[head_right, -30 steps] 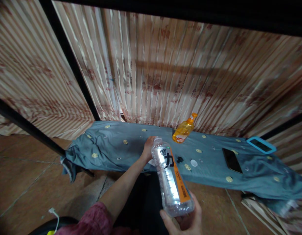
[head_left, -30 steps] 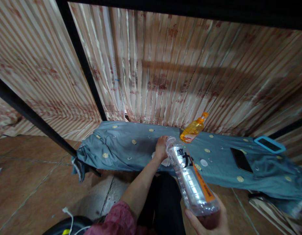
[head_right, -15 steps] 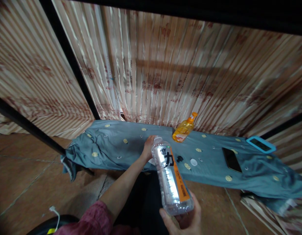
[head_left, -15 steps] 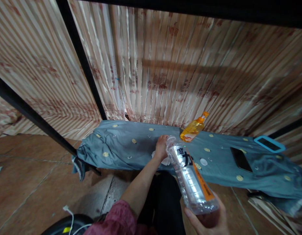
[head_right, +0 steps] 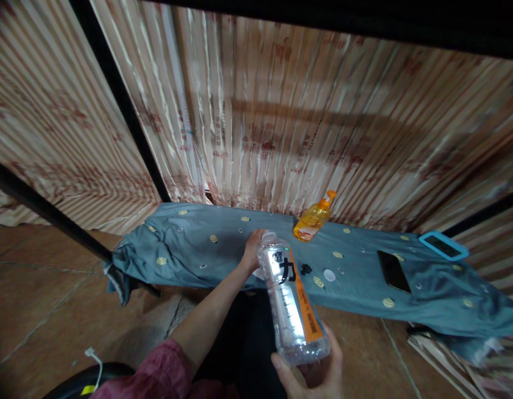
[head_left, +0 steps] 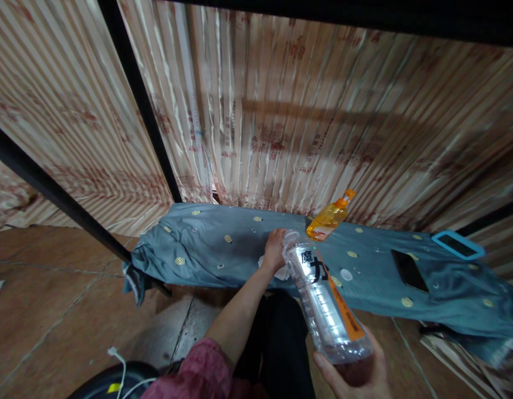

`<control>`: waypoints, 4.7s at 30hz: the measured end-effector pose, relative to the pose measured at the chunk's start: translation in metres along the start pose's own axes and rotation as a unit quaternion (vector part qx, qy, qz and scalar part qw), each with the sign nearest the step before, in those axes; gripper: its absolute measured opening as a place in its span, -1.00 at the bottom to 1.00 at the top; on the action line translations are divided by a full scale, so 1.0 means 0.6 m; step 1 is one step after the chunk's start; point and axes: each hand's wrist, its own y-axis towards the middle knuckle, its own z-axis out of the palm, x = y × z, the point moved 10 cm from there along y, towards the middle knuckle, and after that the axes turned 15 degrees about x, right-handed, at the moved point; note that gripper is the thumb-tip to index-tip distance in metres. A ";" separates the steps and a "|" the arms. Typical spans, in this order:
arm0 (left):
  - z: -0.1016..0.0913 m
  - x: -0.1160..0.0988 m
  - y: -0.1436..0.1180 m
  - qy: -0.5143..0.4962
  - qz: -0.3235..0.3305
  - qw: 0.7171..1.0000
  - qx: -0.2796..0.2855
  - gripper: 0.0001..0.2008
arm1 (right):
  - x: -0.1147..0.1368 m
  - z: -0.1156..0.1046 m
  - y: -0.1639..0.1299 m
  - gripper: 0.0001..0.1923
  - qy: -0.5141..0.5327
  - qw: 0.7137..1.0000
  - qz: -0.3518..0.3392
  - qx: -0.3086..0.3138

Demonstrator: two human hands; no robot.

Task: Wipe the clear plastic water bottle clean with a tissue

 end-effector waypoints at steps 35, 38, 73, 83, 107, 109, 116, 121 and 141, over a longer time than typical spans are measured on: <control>-0.006 -0.005 -0.001 -0.007 -0.018 1.000 0.002 -0.83 | 0.006 0.002 0.000 -0.01 -0.012 1.000 0.000 -0.001; -0.005 -0.006 -0.002 -0.002 -0.021 1.000 0.002 -0.81 | 0.007 0.003 -0.001 -0.01 -0.010 1.000 -0.002 -0.001; -0.001 -0.009 -0.005 0.034 -0.015 0.999 0.018 -0.74 | 0.012 0.007 -0.004 -0.03 0.027 1.000 0.008 -0.005; 0.003 -0.005 -0.003 0.037 -0.007 0.999 0.019 -0.73 | 0.009 0.005 -0.002 -0.03 0.009 1.000 0.004 0.005; -0.003 -0.012 -0.006 0.031 -0.018 0.999 0.020 -0.76 | 0.020 0.007 -0.003 -0.05 0.001 1.000 0.002 0.008; -0.004 -0.013 -0.006 0.029 -0.016 0.999 0.017 -0.75 | 0.021 0.007 -0.003 -0.04 -0.005 1.000 0.002 0.007; -0.003 -0.014 -0.006 0.033 -0.017 0.999 0.027 -0.75 | 0.021 0.007 0.000 0.02 -0.022 1.000 -0.003 0.015; -0.001 -0.012 -0.005 0.033 -0.013 0.999 0.024 -0.74 | 0.018 0.007 0.000 0.01 -0.012 1.000 0.001 0.015; 0.000 -0.012 -0.008 0.017 0.001 1.000 0.007 -0.75 | 0.014 0.005 -0.004 0.02 -0.004 1.000 0.001 0.004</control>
